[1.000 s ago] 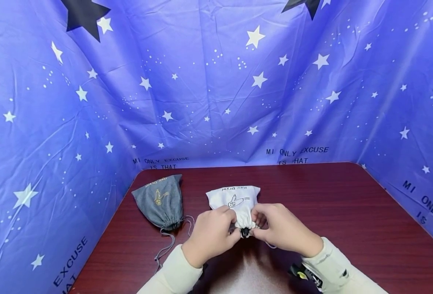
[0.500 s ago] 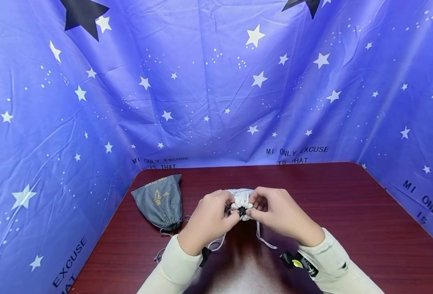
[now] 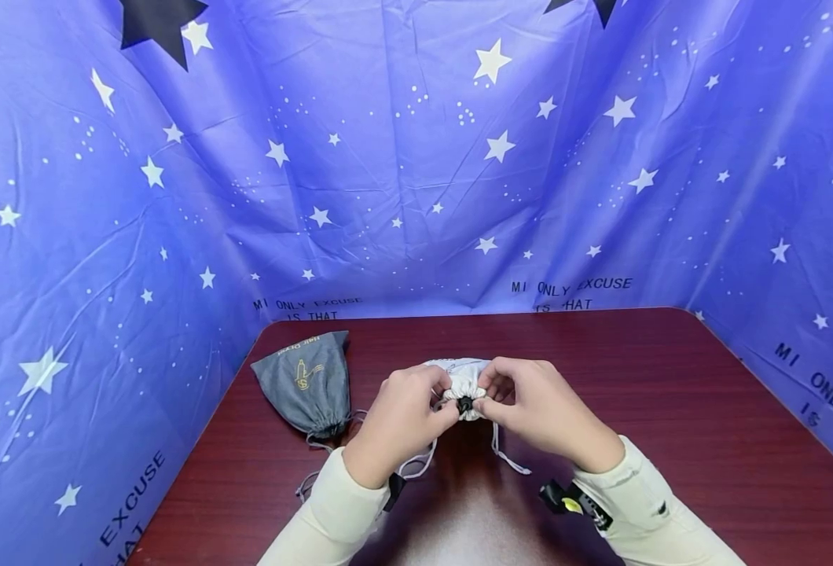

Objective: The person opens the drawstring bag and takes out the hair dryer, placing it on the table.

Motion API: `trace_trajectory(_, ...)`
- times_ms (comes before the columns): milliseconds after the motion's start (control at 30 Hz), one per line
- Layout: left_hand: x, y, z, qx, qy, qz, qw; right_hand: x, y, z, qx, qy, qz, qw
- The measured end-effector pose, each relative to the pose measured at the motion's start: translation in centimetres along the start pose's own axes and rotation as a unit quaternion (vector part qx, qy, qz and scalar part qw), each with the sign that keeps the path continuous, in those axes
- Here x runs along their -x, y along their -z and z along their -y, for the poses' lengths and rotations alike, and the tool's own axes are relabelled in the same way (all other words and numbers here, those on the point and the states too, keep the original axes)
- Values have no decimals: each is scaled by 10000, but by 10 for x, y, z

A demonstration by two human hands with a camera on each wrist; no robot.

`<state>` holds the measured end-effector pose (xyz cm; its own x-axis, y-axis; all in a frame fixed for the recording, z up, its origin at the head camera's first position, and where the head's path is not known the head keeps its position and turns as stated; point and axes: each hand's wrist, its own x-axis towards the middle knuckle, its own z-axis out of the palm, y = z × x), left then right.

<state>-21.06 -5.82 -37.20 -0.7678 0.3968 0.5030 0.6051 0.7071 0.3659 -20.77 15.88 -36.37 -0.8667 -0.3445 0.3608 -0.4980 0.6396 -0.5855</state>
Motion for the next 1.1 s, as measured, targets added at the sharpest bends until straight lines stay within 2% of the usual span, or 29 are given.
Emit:
trace_trajectory(533,2,-2,-3,-286,-63,-352,9990,1,-2,0,367,-69,-242,9990)
trace_trajectory(1100,3,-3,-1,-501,2,-496,9975,4,2,-1,597,-246,-333,9974)
